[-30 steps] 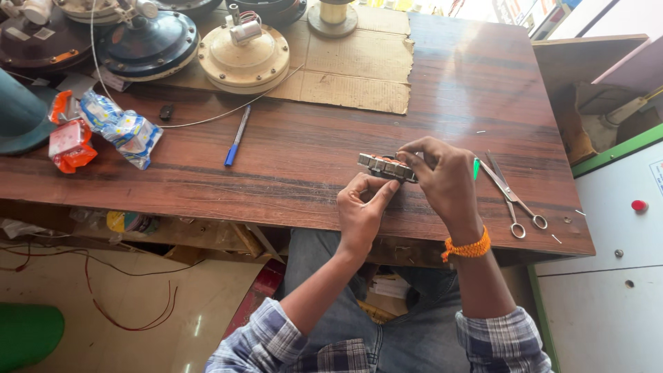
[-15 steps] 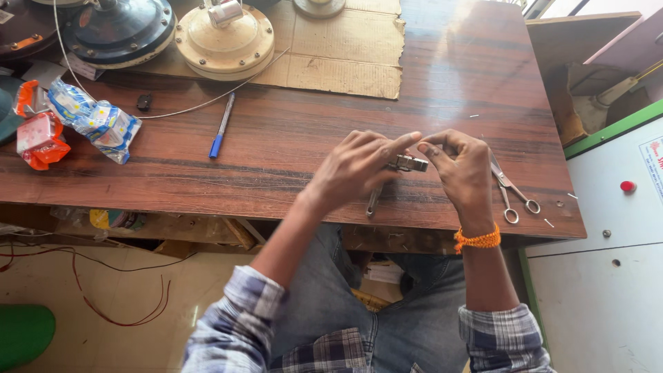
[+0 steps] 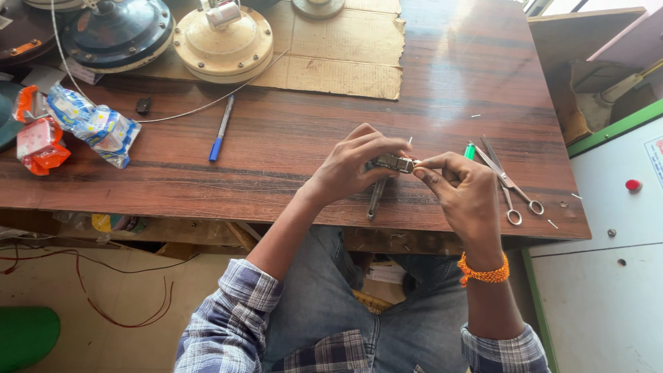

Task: The person uses a green screwdriver to adjust a small circular electrical component with copper windings on a wooden workbench. They repeatedly pick up and place down small metal pins, inserting them into the component while occasionally rotating it. The person continues this process throughout the clip.

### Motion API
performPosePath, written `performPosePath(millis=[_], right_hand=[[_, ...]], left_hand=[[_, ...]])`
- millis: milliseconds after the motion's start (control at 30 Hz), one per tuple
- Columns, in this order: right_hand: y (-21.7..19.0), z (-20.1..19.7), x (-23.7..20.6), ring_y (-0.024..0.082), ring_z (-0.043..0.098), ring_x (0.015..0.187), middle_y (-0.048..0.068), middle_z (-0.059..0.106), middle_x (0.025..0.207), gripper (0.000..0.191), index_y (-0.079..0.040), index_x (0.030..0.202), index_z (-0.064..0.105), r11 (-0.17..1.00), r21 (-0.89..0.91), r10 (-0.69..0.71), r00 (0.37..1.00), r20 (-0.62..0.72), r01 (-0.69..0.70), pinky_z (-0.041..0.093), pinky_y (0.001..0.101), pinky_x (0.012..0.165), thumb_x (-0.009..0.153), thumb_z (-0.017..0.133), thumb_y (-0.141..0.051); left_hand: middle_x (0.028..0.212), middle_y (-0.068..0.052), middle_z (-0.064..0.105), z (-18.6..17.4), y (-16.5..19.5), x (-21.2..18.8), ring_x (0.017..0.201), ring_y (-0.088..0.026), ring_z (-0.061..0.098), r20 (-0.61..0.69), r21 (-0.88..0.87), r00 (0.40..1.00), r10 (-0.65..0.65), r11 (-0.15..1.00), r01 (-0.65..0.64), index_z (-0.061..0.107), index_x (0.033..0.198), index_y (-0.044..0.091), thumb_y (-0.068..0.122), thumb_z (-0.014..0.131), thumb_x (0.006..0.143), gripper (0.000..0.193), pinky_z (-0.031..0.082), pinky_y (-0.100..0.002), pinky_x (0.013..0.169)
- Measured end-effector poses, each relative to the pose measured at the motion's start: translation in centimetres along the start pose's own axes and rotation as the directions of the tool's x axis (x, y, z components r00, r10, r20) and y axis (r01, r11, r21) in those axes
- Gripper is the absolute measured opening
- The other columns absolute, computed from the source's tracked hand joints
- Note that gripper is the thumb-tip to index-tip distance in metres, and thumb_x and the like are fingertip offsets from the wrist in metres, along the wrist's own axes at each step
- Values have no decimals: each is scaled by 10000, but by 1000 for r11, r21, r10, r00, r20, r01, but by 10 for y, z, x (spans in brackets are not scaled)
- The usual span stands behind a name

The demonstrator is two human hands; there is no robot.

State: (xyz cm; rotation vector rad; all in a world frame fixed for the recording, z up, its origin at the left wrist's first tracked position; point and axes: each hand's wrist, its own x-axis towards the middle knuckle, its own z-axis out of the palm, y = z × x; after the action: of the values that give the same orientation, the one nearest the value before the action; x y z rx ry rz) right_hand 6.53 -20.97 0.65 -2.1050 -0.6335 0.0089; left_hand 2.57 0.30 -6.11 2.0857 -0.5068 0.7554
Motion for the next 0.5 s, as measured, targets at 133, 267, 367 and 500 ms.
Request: performPosePath(millis=[133,267,367,500], right_hand=[[-1,-3,4,10,348,556,-94,451,596,122,-45,987,788,998,58,8,1000,20,-9,262,245,481,900,795,-131],[1,-8,10,9,368,554,-93,500,600,113,-41,983,788,998,56,-34,997,70,30,271,245,479,909,785,-126],[3,-4,7,19,389,529,-69,553,598,102,-51,987,790,1000,13,-28,995,91,26,272,255,459,913,770,-119],[7,18,-8,55,494,508,4,681,642,110,-65,1017,784,992,-76,-98,993,58,102,332,279,447,915,755,-95]], left_hand=[[1082,19,696,2,-5,-2,1080,-196,625,16,26,1000,-10,1000,9,717,1217,183,199,838,811,424,569,-368,980],[1078,22,696,7,-9,-3,1076,-188,627,14,58,1000,-7,998,6,721,1223,198,207,839,801,438,572,-360,999],[1078,30,703,10,-12,-3,1082,-180,632,0,61,1000,1,998,-1,726,1214,206,216,840,802,428,573,-356,1014],[1120,16,710,8,-12,-5,1102,-187,629,-30,69,999,33,997,-31,720,1220,201,203,830,812,423,568,-360,1015]])
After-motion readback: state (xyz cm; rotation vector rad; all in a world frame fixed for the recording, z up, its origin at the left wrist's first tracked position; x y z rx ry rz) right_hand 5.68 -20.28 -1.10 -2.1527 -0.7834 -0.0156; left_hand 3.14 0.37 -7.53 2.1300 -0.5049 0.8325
